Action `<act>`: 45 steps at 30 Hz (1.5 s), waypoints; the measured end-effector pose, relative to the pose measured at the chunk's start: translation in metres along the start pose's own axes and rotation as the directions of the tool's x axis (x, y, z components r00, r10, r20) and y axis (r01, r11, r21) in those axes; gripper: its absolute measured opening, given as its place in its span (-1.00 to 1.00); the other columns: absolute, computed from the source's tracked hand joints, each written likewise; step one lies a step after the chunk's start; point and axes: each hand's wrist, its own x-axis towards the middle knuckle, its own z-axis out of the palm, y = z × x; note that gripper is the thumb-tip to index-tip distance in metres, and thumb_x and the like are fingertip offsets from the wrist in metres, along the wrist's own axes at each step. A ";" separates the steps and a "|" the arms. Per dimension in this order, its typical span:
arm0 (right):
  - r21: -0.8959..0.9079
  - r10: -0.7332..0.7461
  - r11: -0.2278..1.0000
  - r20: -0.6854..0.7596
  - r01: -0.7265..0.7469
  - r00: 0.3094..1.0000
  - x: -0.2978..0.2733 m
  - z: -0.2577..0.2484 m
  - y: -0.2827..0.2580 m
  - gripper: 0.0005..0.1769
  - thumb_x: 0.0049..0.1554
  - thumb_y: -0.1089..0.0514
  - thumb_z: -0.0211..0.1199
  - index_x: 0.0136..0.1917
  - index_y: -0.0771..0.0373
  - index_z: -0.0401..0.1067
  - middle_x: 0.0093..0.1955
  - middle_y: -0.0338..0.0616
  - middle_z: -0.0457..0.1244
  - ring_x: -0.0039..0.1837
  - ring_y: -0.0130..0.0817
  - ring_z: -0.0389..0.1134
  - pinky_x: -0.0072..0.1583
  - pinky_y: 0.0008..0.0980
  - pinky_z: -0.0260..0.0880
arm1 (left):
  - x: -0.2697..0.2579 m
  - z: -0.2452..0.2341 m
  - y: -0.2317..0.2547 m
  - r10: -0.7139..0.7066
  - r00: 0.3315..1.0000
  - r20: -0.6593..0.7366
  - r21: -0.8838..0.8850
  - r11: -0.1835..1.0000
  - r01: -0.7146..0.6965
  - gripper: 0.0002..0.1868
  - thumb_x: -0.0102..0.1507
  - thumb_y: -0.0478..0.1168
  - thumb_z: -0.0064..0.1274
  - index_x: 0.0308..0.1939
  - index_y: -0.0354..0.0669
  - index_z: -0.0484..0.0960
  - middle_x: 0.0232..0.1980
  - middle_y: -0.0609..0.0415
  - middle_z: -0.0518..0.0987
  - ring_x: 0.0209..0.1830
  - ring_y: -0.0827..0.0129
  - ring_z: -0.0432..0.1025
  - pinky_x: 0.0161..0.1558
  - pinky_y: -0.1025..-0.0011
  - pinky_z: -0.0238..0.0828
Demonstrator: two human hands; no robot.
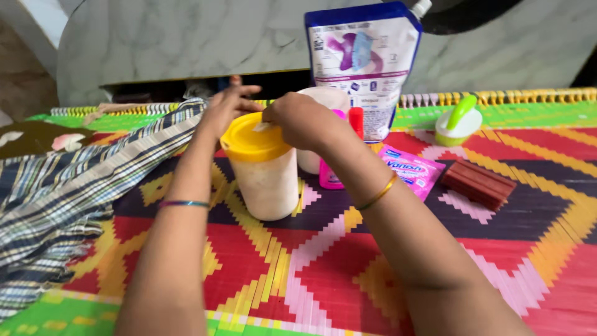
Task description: The person wipes the yellow lid of a plastic jar with a white cloth, then briefly touches a second jar and a pink bottle before returning to wipe the first jar lid again. The person continues wiping the lid repeatedly while other cleaning supplies remain on the mat.
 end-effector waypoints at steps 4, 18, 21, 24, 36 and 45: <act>-0.015 0.039 0.999 0.019 -0.039 0.999 0.000 0.003 -0.001 -0.60 -0.09 0.39 0.21 0.01 0.18 0.61 -0.08 0.06 0.41 0.05 0.09 0.43 0.07 -0.02 0.43 | -0.029 -0.012 -0.001 0.164 0.970 -0.182 0.305 0.947 -0.103 -0.34 0.45 0.26 -0.25 0.16 -0.26 0.61 -0.12 -0.05 0.69 -0.10 0.34 0.59 0.03 0.40 0.53; -0.141 0.056 0.989 0.044 -0.050 0.997 0.001 0.016 0.016 -0.65 -0.05 0.33 0.20 0.01 0.19 0.61 -0.11 0.12 0.41 0.00 0.11 0.44 0.05 0.01 0.42 | -0.062 0.052 -0.004 0.444 0.867 -0.226 0.483 0.824 -0.296 -0.62 0.49 -0.08 -0.23 0.32 -0.10 0.47 0.25 -0.08 0.59 0.27 0.17 0.50 0.28 0.31 0.38; -0.094 0.086 0.992 0.063 -0.080 0.994 -0.002 0.009 0.017 -0.62 -0.06 0.35 0.20 0.02 0.18 0.61 -0.10 0.10 0.42 0.02 0.10 0.43 0.06 0.00 0.40 | -0.058 0.055 -0.008 0.357 0.906 -0.229 0.502 0.840 -0.204 -0.59 0.46 -0.07 -0.21 0.35 -0.06 0.46 0.20 -0.09 0.61 0.23 0.15 0.52 0.25 0.31 0.41; -0.059 0.125 0.991 0.084 -0.120 0.989 -0.008 0.005 0.018 -0.61 -0.07 0.36 0.21 0.03 0.16 0.61 -0.08 0.06 0.42 0.04 0.07 0.44 0.07 -0.04 0.41 | -0.052 0.055 -0.018 0.401 0.897 -0.189 0.530 0.810 -0.251 -0.57 0.44 -0.11 -0.16 0.37 -0.08 0.41 0.33 -0.14 0.53 0.33 0.03 0.42 0.29 0.24 0.33; -0.101 0.376 0.925 0.099 -0.367 0.921 -0.001 0.005 0.012 -0.56 -0.11 0.34 0.25 0.03 0.06 0.65 -0.06 -0.02 0.44 0.00 0.00 0.46 0.07 -0.13 0.45 | -0.047 0.060 -0.024 0.447 0.884 -0.138 0.484 0.809 -0.334 -0.57 0.40 -0.22 -0.07 0.37 -0.09 0.40 0.38 -0.16 0.51 0.40 -0.04 0.39 0.37 0.21 0.32; -0.084 0.329 0.940 -0.032 -0.330 0.944 -0.013 0.013 -0.017 -0.59 -0.10 0.38 0.21 -0.01 0.11 0.67 -0.08 0.02 0.43 0.03 0.03 0.44 0.10 -0.06 0.42 | -0.076 0.037 0.063 0.476 0.879 -0.021 0.531 0.751 -0.394 -0.39 0.38 -0.15 0.02 0.48 -0.15 0.22 0.44 -0.29 0.42 0.45 -0.10 0.32 0.38 0.16 0.27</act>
